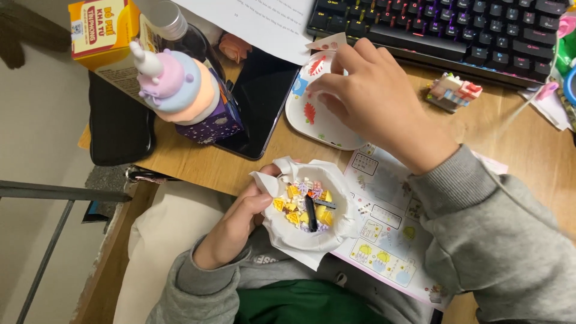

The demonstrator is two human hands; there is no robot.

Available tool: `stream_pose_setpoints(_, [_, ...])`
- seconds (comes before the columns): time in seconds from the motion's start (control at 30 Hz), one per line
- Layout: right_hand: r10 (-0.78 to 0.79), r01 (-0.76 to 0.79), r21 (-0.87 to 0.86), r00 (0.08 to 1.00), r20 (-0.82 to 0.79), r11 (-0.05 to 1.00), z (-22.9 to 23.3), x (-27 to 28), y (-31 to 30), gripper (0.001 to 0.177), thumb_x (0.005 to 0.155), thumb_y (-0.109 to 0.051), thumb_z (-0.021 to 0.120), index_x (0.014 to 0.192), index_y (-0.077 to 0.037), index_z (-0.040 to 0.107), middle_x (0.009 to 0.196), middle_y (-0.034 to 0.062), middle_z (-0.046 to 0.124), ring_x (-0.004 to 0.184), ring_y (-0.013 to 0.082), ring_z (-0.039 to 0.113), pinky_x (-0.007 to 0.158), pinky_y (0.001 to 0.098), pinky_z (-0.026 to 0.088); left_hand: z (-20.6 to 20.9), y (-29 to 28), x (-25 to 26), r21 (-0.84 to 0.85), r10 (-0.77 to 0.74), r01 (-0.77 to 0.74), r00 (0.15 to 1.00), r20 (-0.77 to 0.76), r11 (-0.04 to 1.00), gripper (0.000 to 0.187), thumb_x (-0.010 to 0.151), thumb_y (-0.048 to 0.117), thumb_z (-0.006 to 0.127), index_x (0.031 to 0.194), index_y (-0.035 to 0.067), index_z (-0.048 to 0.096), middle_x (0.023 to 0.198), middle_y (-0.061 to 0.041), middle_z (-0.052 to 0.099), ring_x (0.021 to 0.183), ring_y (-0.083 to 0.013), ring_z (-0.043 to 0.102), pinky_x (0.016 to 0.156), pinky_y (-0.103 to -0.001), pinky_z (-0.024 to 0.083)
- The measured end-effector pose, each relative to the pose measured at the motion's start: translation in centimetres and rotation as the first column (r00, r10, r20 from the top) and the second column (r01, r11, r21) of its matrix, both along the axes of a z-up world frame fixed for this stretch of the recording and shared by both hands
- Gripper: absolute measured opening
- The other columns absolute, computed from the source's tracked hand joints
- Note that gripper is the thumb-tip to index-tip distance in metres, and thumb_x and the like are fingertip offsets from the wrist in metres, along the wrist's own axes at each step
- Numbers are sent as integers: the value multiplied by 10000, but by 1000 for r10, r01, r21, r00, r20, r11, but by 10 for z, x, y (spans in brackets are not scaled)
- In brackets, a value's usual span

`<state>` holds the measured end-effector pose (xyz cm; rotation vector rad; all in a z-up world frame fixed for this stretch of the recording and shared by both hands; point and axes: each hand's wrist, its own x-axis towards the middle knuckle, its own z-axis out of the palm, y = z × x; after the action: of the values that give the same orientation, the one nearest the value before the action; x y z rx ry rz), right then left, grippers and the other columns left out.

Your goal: Using tweezers to pick up small plastic bricks and sort them into a container while following instructions.

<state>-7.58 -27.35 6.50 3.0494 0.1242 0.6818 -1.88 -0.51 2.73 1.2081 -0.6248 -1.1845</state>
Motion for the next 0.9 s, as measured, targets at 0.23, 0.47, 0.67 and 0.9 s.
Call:
stream_pose_setpoints(0.23, [-14,18,-84,999,51,996,-8,11,-4,61,893,-275,755,936,-235,770,905,41,518,834,267,472,654,384,390,16,-5,-1,-14,-27,28,999,22,1000,659,887,315,377,1476,33,287,1513,-117,365,1404,-219,328,1103,-326,286])
stream_pose_setpoints(0.47, [-39,41,-131,999,22,991,-10,9,-6,129,847,-288,767,900,-184,712,941,21,531,863,244,473,674,365,359,8,-4,-2,-42,-17,16,1000,-11,999,683,886,335,410,1478,24,270,1528,-126,358,1405,-237,339,1108,-355,306])
stream_pose_setpoints(0.67, [-8,-22,173,986,169,985,54,-59,-13,148,1053,84,736,1025,22,604,1014,177,557,968,367,483,839,441,337,12,-10,-3,-92,-10,0,995,-102,996,676,849,329,465,1438,16,356,1466,-146,447,1362,-248,427,1095,-361,357])
stream_pose_setpoints(0.9, [-341,352,12,915,-215,936,17,-141,-35,126,990,-151,694,1001,-47,623,964,121,559,872,304,495,780,382,426,-13,-6,3,-79,16,-22,997,-73,997,699,834,286,468,1455,-3,331,1494,-142,419,1356,-243,426,1096,-375,357])
